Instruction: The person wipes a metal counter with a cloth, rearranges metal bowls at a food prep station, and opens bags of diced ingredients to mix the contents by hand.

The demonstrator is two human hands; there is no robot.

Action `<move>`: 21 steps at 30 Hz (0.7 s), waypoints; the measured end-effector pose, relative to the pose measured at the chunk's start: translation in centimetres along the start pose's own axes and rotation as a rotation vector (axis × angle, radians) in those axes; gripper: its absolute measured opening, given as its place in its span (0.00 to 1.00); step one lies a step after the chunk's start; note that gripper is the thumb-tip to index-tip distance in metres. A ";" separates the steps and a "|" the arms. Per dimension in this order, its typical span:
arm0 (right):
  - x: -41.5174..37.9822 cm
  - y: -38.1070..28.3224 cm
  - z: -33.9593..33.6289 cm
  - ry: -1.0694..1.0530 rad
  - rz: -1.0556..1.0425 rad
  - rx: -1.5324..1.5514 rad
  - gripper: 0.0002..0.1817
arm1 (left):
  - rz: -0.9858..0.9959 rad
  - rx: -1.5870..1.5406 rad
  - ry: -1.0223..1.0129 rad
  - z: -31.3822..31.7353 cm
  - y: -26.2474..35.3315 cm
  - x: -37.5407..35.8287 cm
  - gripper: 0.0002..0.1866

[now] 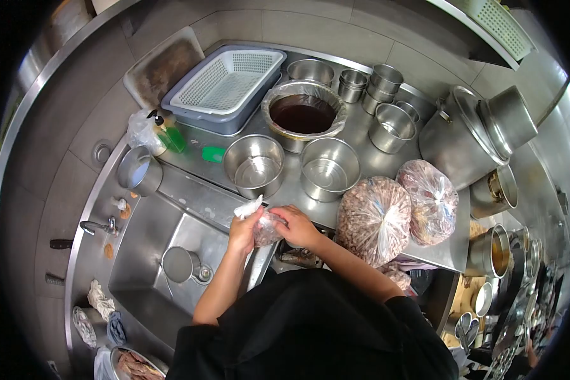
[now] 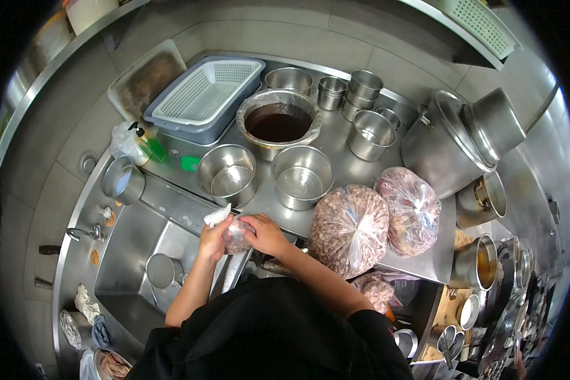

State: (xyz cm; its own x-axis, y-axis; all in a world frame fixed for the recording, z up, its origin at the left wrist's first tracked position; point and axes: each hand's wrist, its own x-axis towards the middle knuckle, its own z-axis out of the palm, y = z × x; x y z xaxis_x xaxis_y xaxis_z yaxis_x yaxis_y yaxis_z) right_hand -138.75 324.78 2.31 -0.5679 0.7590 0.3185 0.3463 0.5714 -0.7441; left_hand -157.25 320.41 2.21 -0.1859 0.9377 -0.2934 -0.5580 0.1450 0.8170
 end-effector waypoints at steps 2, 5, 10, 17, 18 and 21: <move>0.3 0.0 -0.3 0.000 -0.010 0.028 0.18 | 0.011 0.021 0.004 0.0 0.4 -0.2 0.14; 0.5 -1.1 -1.3 -0.066 0.264 0.307 0.15 | 0.064 0.121 -0.002 0.8 1.8 -0.9 0.14; 0.8 -1.0 -3.0 -0.119 0.257 0.085 0.10 | 0.330 0.605 -0.054 0.9 2.4 -0.5 0.13; 4.0 -1.3 -3.6 0.237 0.061 -0.161 0.08 | 0.103 0.516 0.007 0.3 2.1 -0.7 0.17; 4.1 -1.2 -3.4 0.338 0.057 -0.139 0.07 | 0.076 0.434 0.028 0.2 2.0 -0.5 0.17; 2.2 -1.6 -3.3 0.230 0.201 0.042 0.09 | 0.045 0.095 0.065 0.2 1.3 -0.1 0.18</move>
State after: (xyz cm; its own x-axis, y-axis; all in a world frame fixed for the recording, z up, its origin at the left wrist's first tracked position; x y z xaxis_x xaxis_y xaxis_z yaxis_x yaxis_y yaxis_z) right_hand -138.06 326.56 6.12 -0.3053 0.9092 0.2832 0.4011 0.3925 -0.8277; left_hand -157.77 320.60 3.41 -0.2630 0.9220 -0.2843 -0.4690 0.1353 0.8728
